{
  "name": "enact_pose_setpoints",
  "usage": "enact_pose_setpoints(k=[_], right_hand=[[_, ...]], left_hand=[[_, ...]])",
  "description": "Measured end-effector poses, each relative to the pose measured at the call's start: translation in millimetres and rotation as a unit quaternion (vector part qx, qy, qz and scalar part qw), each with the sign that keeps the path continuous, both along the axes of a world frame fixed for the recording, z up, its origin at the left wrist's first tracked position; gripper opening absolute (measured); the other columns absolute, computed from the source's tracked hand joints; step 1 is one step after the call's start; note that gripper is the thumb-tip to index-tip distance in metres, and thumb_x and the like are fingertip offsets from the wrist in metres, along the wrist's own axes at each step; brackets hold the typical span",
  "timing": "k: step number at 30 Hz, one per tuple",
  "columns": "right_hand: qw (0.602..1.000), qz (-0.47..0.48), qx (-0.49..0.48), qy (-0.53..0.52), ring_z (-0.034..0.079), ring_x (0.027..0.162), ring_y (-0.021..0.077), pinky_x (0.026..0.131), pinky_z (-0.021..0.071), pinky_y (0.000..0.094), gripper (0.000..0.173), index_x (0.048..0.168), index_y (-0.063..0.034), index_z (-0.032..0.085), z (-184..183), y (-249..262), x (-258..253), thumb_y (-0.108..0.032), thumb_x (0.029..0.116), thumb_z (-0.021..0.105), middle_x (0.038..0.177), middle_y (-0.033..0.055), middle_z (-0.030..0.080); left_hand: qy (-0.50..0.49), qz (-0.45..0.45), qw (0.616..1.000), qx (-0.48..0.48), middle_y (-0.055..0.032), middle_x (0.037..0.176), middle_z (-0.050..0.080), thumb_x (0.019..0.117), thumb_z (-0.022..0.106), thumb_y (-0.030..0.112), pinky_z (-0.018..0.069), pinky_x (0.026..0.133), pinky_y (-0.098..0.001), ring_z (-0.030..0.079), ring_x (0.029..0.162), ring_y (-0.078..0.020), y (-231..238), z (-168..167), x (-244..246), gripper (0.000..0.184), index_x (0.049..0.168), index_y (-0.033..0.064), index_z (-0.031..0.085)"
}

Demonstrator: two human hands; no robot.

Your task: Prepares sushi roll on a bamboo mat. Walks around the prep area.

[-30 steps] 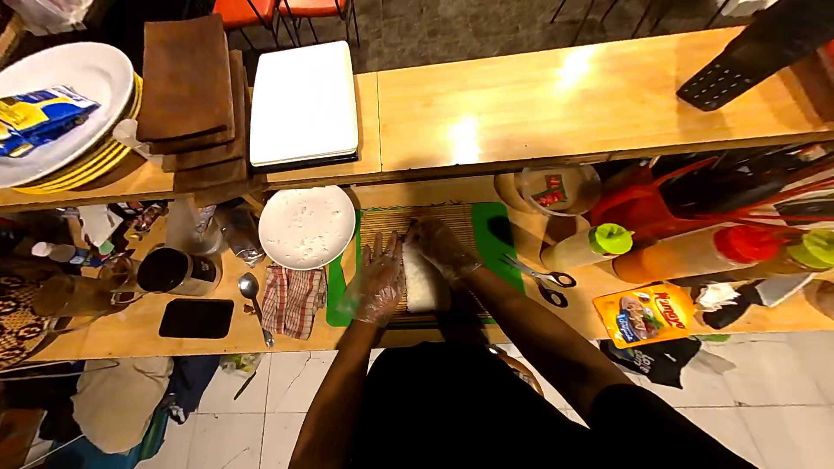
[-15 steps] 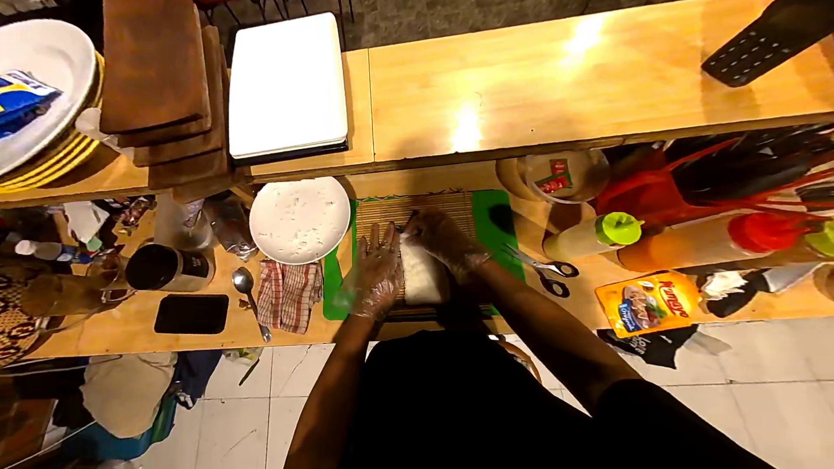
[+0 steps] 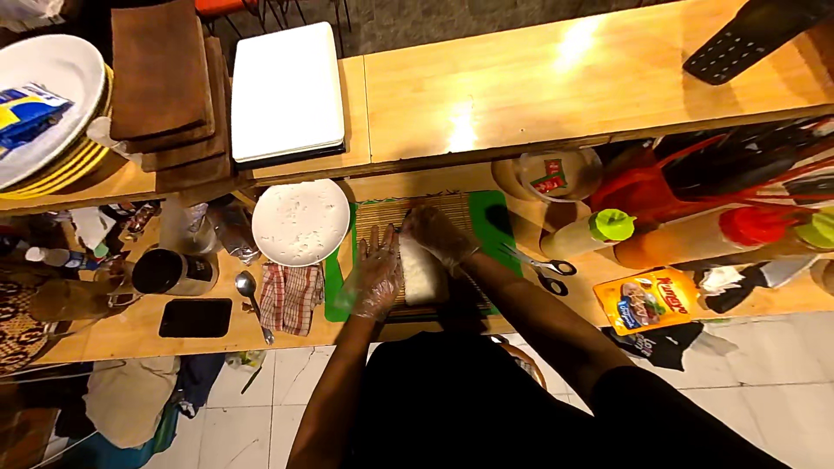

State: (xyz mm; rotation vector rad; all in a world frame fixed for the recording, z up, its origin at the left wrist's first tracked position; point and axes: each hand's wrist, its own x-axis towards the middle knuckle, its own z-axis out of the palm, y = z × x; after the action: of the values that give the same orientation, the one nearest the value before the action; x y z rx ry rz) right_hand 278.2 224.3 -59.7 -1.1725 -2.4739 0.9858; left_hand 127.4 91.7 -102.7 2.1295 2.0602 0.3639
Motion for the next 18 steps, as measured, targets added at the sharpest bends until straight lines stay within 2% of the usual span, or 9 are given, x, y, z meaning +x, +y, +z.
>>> enact_pose_setpoints(k=[2, 4, 6, 9, 12, 15, 18], right_hand=[[1.000, -0.016, -0.004, 0.003, 0.069, 0.102, 0.0272, 0.096, 0.0542, 0.0477, 0.018, 0.103, -0.0045, 0.075, 2.9, 8.3, 1.0, -0.018, 0.0986, 0.064, 0.105, 0.0141, 0.073], [1.000, -0.022, 0.008, -0.016, 0.068, 0.103, 0.0258, 0.097, 0.0541, 0.0460, 0.017, 0.104, -0.0070, 0.076, 3.7, 8.1, 1.6, -0.019, 0.0984, 0.064, 0.105, 0.0126, 0.072], [1.000, -0.016, 0.009, 0.000, 0.066, 0.107, 0.0261, 0.100, 0.0521, 0.0438, 0.015, 0.104, -0.0062, 0.075, 1.8, -0.1, 2.3, -0.015, 0.0974, 0.065, 0.109, 0.0133, 0.070], [0.998, -0.005, 0.022, 0.057, 0.066, 0.106, 0.0274, 0.097, 0.0538, 0.0444, 0.016, 0.103, -0.0028, 0.072, -7.9, -6.7, 4.8, -0.015, 0.1001, 0.062, 0.109, 0.0160, 0.068], [1.000, 0.014, 0.009, 0.010, 0.065, 0.111, 0.0313, 0.103, 0.0499, 0.0465, 0.020, 0.105, 0.0013, 0.072, -2.8, 3.6, 0.2, -0.016, 0.0995, 0.063, 0.112, 0.0199, 0.069], [0.999, 0.018, 0.026, -0.006, 0.067, 0.106, 0.0298, 0.099, 0.0520, 0.0464, 0.018, 0.100, -0.0016, 0.074, -0.7, 5.8, -5.3, -0.017, 0.0968, 0.067, 0.106, 0.0172, 0.071], [1.000, 0.011, 0.004, 0.008, 0.065, 0.110, 0.0295, 0.101, 0.0504, 0.0433, 0.019, 0.104, 0.0011, 0.071, -4.7, 0.2, -8.8, -0.015, 0.0977, 0.064, 0.111, 0.0187, 0.069]], left_hand=[[-0.012, 0.010, 1.000, 0.007, 0.0004, 0.172, 0.016, 0.1089, 0.030, 0.034, 0.0059, 0.128, -0.0574, 0.004, 0.160, -0.0215, 0.8, -1.4, -1.1, 0.057, 0.163, 0.0142, 0.029], [-0.020, 0.020, 1.000, -0.003, 0.0004, 0.172, 0.013, 0.1088, 0.030, 0.034, 0.0059, 0.128, -0.0565, 0.002, 0.160, -0.0207, 0.9, 0.1, -1.0, 0.058, 0.163, 0.0139, 0.026], [-0.016, 0.019, 1.000, -0.008, 0.0011, 0.172, 0.014, 0.1093, 0.030, 0.034, 0.0057, 0.128, -0.0569, 0.002, 0.160, -0.0217, 0.9, 2.4, -0.2, 0.057, 0.163, 0.0142, 0.028], [0.003, 0.005, 1.000, 0.000, 0.0011, 0.172, 0.016, 0.1088, 0.031, 0.033, 0.0047, 0.127, -0.0589, 0.002, 0.160, -0.0234, 3.6, 1.4, 0.1, 0.057, 0.163, 0.0145, 0.028], [0.016, -0.002, 1.000, 0.002, 0.0010, 0.172, 0.017, 0.1086, 0.032, 0.034, 0.0039, 0.127, -0.0594, 0.003, 0.160, -0.0238, 4.1, -1.9, -0.6, 0.058, 0.163, 0.0151, 0.026], [0.013, -0.004, 1.000, -0.010, 0.0033, 0.172, 0.014, 0.1089, 0.031, 0.034, 0.0034, 0.128, -0.0580, 0.000, 0.160, -0.0233, 5.2, -1.7, -1.8, 0.058, 0.164, 0.0168, 0.025], [0.004, -0.005, 1.000, -0.006, 0.0030, 0.172, 0.017, 0.1089, 0.032, 0.033, 0.0043, 0.128, -0.0581, 0.002, 0.160, -0.0236, 5.4, -0.2, -1.5, 0.057, 0.163, 0.0175, 0.028]])
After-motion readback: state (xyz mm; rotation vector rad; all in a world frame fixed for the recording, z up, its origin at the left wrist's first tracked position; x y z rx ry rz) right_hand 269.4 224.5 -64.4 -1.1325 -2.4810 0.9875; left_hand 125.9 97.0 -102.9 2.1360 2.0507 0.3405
